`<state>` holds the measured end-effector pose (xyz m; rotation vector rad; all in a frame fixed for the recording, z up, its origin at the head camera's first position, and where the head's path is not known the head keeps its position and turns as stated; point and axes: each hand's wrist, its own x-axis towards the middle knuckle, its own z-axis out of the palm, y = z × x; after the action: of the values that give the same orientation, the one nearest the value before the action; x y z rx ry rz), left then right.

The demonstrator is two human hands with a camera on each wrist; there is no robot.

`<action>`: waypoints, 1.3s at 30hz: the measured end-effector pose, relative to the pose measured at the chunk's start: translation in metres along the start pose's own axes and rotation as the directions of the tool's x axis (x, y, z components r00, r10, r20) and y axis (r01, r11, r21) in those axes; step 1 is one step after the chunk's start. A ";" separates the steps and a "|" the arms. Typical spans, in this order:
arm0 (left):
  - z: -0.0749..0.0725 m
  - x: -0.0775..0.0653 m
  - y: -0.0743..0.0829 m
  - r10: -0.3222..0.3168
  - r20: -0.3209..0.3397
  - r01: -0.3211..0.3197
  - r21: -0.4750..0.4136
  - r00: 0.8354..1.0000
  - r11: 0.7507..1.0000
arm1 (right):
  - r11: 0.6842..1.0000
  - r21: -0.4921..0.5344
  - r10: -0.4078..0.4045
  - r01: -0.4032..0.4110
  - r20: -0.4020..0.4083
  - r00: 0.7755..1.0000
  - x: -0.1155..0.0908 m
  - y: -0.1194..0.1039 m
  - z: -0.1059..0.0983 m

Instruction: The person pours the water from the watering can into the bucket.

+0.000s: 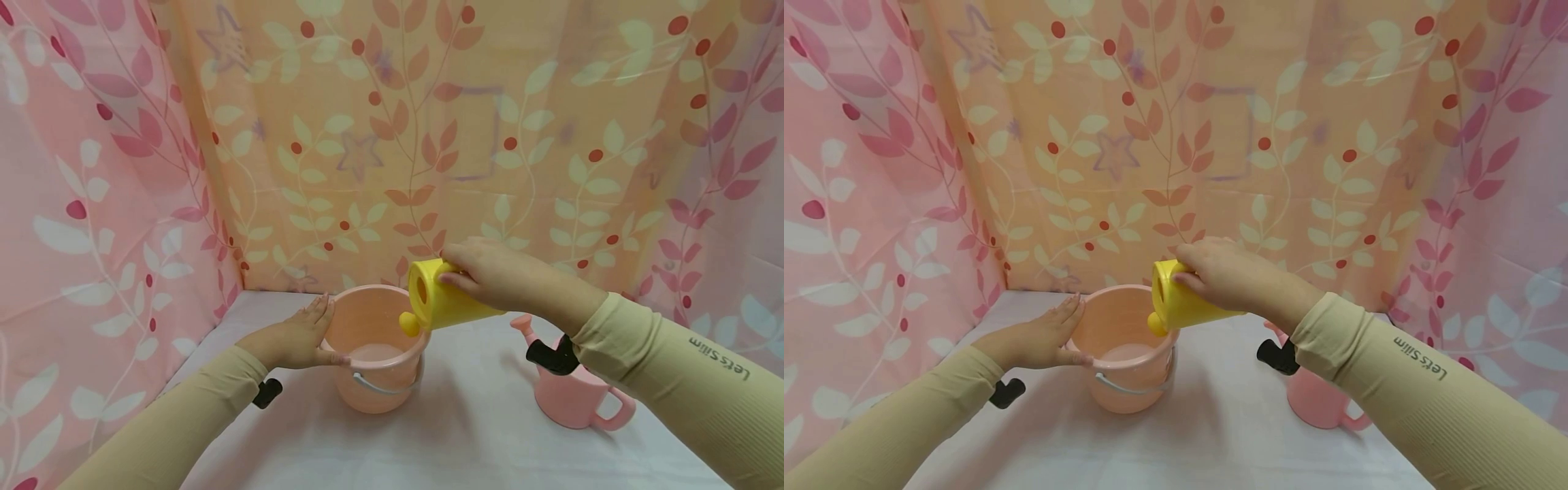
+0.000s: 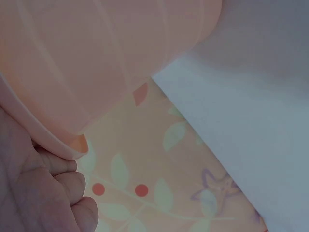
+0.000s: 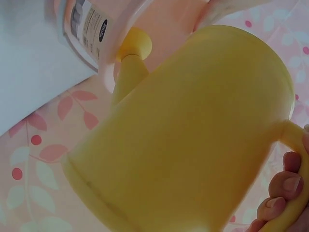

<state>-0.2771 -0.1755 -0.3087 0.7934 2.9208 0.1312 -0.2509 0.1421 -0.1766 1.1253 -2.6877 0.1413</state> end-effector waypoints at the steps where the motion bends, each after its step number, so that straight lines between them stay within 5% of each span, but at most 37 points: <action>1: 0.000 0.000 0.000 -0.001 -0.001 0.001 0.000 1.000 1.000 | 1.000 -0.005 -0.005 0.005 -0.002 1.000 0.000 0.000 0.000; 39: -0.001 -0.001 0.001 0.002 0.004 -0.002 0.005 1.000 1.000 | 0.972 -0.154 -0.192 0.176 -0.095 0.977 0.005 -0.002 -0.004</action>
<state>-0.2761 -0.1749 -0.3073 0.7966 2.9179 0.1217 -0.2519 0.1378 -0.1721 1.2746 -2.4400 -0.0224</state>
